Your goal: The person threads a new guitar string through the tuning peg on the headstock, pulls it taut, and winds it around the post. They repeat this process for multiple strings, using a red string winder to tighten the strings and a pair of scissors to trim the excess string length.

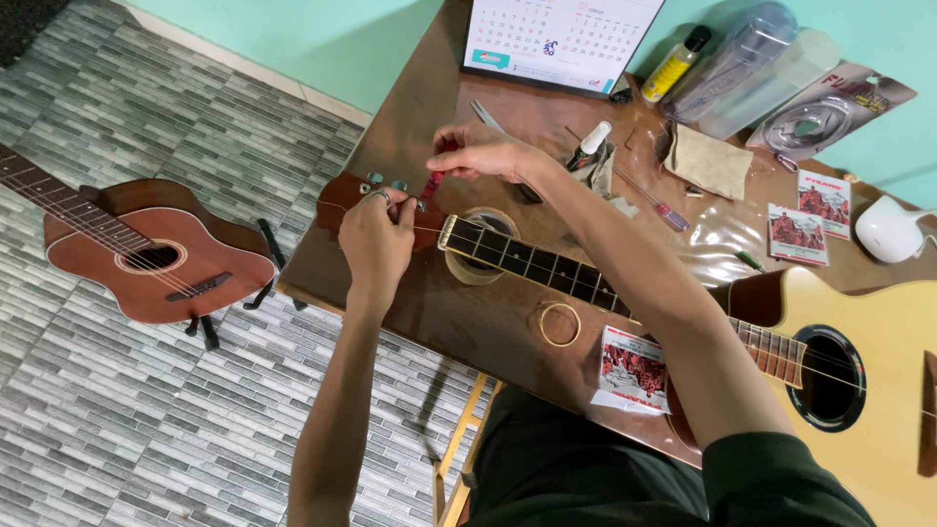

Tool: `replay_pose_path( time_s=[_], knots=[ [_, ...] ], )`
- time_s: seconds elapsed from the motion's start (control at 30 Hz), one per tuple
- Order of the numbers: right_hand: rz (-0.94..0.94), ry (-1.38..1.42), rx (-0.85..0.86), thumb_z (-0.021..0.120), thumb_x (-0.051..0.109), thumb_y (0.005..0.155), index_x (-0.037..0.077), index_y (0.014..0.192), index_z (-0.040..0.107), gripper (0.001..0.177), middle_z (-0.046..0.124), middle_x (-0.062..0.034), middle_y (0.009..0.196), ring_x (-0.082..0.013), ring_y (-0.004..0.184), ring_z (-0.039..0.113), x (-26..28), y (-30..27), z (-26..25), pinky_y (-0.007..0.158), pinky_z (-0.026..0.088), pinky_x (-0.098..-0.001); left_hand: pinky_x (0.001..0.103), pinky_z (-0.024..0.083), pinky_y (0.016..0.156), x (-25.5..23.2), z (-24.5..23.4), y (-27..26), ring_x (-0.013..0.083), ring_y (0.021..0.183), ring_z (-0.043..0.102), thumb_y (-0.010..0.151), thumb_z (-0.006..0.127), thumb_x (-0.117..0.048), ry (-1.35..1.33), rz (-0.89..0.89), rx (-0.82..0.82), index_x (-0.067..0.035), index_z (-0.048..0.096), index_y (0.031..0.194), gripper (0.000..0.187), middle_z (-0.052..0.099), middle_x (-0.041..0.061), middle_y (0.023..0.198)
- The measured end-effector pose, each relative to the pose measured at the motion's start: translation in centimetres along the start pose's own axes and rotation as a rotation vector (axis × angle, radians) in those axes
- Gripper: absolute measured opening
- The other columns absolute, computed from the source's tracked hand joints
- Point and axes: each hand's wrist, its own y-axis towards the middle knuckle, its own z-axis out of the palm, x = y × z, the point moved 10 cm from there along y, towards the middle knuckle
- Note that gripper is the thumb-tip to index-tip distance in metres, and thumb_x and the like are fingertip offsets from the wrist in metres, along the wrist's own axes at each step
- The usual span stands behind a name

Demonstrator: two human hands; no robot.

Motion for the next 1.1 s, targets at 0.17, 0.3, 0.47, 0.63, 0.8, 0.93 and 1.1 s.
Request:
replay_pose_path(
  time_s=[0.17, 0.3, 0.47, 0.63, 0.8, 0.93, 1.1],
  knots=[
    [0.004, 0.001, -0.006, 0.086, 0.027, 0.087, 0.007, 0.096, 0.066, 0.029, 0.052, -0.0035, 0.063, -0.0038, 0.048, 0.042, -0.2, 0.0, -0.1, 0.046, 0.034, -0.018, 0.042, 0.058, 0.066, -0.2, -0.2, 0.0, 0.0304, 0.074, 0.072, 0.096, 0.075, -0.023, -0.032, 0.027, 0.014, -0.01, 0.075, 0.097, 0.012, 0.07, 0.007, 0.073],
    [0.002, -0.012, -0.008, 0.087, 0.025, 0.086, 0.007, 0.097, 0.067, 0.029, 0.053, -0.0033, 0.063, -0.0039, 0.048, 0.044, 0.2, -0.3, 0.0, 0.046, 0.035, -0.018, 0.042, 0.059, 0.067, 0.2, 0.4, 0.0, 0.0303, 0.076, 0.072, 0.097, 0.075, -0.023, -0.036, 0.048, 0.007, -0.01, 0.075, 0.097, 0.013, 0.07, 0.007, 0.075],
    [-0.006, -0.019, -0.014, 0.087, 0.025, 0.086, 0.007, 0.099, 0.067, 0.03, 0.055, -0.0032, 0.064, -0.0044, 0.049, 0.047, 0.3, -0.7, -0.1, 0.046, 0.037, -0.0182, 0.043, 0.059, 0.068, 0.3, 0.6, 0.0, 0.0303, 0.078, 0.073, 0.098, 0.073, -0.024, -0.02, 0.038, 0.011, -0.01, 0.074, 0.1, 0.015, 0.071, 0.007, 0.078],
    [-0.003, -0.022, -0.016, 0.087, 0.025, 0.085, 0.007, 0.099, 0.067, 0.03, 0.055, -0.0032, 0.064, -0.0048, 0.049, 0.047, 0.2, -0.7, -0.2, 0.047, 0.039, -0.018, 0.043, 0.058, 0.071, 0.1, 0.6, 0.1, 0.0299, 0.079, 0.073, 0.1, 0.072, -0.026, -0.005, 0.008, 0.063, -0.011, 0.074, 0.101, 0.015, 0.072, 0.007, 0.079],
    [-0.001, -0.03, -0.018, 0.087, 0.025, 0.085, 0.007, 0.1, 0.068, 0.03, 0.056, -0.0029, 0.064, -0.0051, 0.049, 0.049, 0.1, -0.5, -0.2, 0.047, 0.04, -0.018, 0.043, 0.058, 0.072, 0.7, 1.1, 0.1, 0.0306, 0.081, 0.074, 0.1, 0.071, -0.027, -0.006, -0.011, 0.07, -0.011, 0.073, 0.1, 0.016, 0.072, 0.007, 0.08],
    [-0.005, -0.029, -0.023, 0.088, 0.025, 0.085, 0.007, 0.098, 0.069, 0.029, 0.055, -0.0031, 0.063, -0.0051, 0.048, 0.048, 0.0, -0.5, -0.2, 0.046, 0.039, -0.0182, 0.044, 0.059, 0.072, 0.8, 1.1, 0.0, 0.0301, 0.081, 0.074, 0.1, 0.072, -0.028, -0.001, 0.0, 0.061, -0.011, 0.073, 0.1, 0.017, 0.072, 0.006, 0.081],
    [-0.01, -0.013, -0.031, 0.088, 0.025, 0.084, 0.007, 0.098, 0.068, 0.03, 0.054, -0.0027, 0.063, -0.005, 0.048, 0.047, 0.0, -0.5, -0.2, 0.046, 0.038, -0.0179, 0.043, 0.059, 0.071, 0.4, 0.9, 0.0, 0.0295, 0.08, 0.074, 0.1, 0.072, -0.027, 0.007, 0.015, 0.051, -0.011, 0.072, 0.1, 0.016, 0.072, 0.006, 0.08]
  ],
)
